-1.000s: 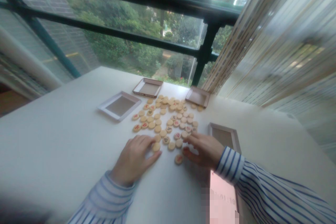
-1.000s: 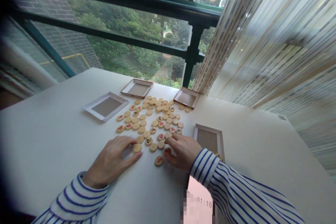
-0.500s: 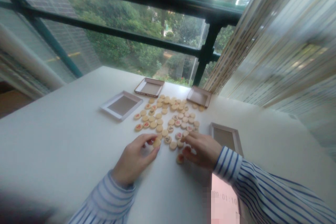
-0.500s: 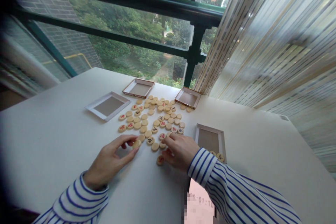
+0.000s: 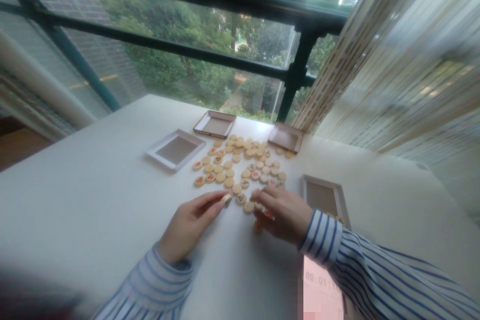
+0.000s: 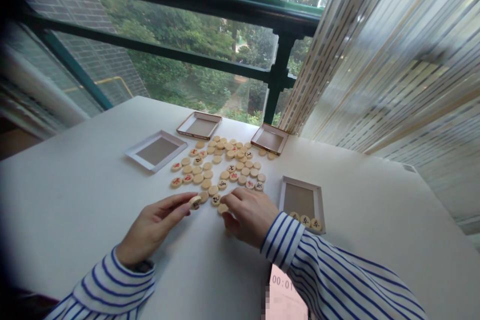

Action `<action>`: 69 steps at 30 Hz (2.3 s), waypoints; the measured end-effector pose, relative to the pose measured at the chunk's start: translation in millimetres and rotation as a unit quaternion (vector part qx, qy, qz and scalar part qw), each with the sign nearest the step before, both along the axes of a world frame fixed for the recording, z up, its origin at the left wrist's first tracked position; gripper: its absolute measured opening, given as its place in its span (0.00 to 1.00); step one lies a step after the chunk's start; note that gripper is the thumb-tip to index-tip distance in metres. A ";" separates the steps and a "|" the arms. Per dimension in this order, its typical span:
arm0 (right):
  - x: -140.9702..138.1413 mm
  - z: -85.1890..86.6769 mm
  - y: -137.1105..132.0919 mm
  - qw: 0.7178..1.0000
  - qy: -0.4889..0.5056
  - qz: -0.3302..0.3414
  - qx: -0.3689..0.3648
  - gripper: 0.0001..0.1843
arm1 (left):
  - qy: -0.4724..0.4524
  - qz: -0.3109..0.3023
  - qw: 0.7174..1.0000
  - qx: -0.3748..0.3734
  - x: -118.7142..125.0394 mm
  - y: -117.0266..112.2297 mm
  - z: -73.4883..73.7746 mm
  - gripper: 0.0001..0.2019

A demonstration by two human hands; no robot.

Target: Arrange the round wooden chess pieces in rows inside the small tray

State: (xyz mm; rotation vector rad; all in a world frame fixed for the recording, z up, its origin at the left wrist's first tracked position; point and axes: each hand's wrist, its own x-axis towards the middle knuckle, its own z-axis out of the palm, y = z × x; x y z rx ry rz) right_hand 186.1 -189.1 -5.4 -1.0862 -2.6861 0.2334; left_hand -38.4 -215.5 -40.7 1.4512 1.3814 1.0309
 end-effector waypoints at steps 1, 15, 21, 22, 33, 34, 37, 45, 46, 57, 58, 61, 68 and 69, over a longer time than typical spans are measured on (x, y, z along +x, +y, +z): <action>-1.8 0.8 -0.2 1.000 -0.002 0.000 0.002 0.14 | 0.006 -0.003 1.000 -0.003 -0.7 0.2 0.1 0.18; -21.2 5.2 0.0 1.000 -0.001 0.020 0.008 0.17 | -0.052 -0.027 0.997 -0.042 2.5 0.2 0.7 0.18; -22.9 3.3 -0.6 1.000 0.006 0.025 0.007 0.16 | -0.081 -0.040 0.995 -0.051 4.6 0.2 -0.9 0.18; -23.0 2.9 -0.8 1.000 0.008 0.025 0.007 0.16 | -0.084 -0.042 0.994 -0.051 5.0 0.0 -0.8 0.17; -22.0 3.3 -4.9 1.000 0.019 0.018 0.012 0.13 | -0.074 -0.093 0.992 -0.037 6.2 -2.4 -1.6 0.16; -21.3 3.0 -5.5 0.999 0.022 0.020 0.012 0.13 | -0.076 -0.097 0.992 -0.040 6.3 -3.1 -1.4 0.16; -18.6 2.6 -7.3 0.999 0.035 0.018 0.010 0.15 | -0.109 -0.118 0.986 -0.052 7.4 -5.2 -1.8 0.19; -11.5 9.8 -13.1 0.999 0.044 0.019 -0.003 0.15 | -0.105 -0.126 0.986 -0.029 8.5 -6.6 -10.8 0.19; -11.1 11.1 -14.1 0.999 0.045 0.019 -0.004 0.15 | -0.094 -0.127 0.987 -0.020 8.3 -7.0 -11.1 0.19; 2.0 20.8 -25.7 0.995 0.086 0.029 0.035 0.16 | -0.115 -0.120 0.986 -0.012 27.2 -20.0 -3.0 0.19; 4.1 21.4 -26.8 0.995 0.089 0.028 0.034 0.15 | -0.129 -0.116 0.985 -0.015 30.5 -20.7 -2.2 0.19; 11.0 22.9 -29.9 0.995 0.094 0.019 0.031 0.14 | -0.163 -0.102 0.981 -0.011 40.3 -21.3 0.2 0.18; 30.6 27.5 -36.0 0.993 0.112 -0.005 0.043 0.13 | -0.156 -0.117 0.981 -0.010 59.5 -19.8 11.9 0.14; 33.4 28.6 -36.7 0.993 0.113 -0.007 0.040 0.13 | -0.153 -0.121 0.981 -0.010 62.0 -19.6 14.1 0.14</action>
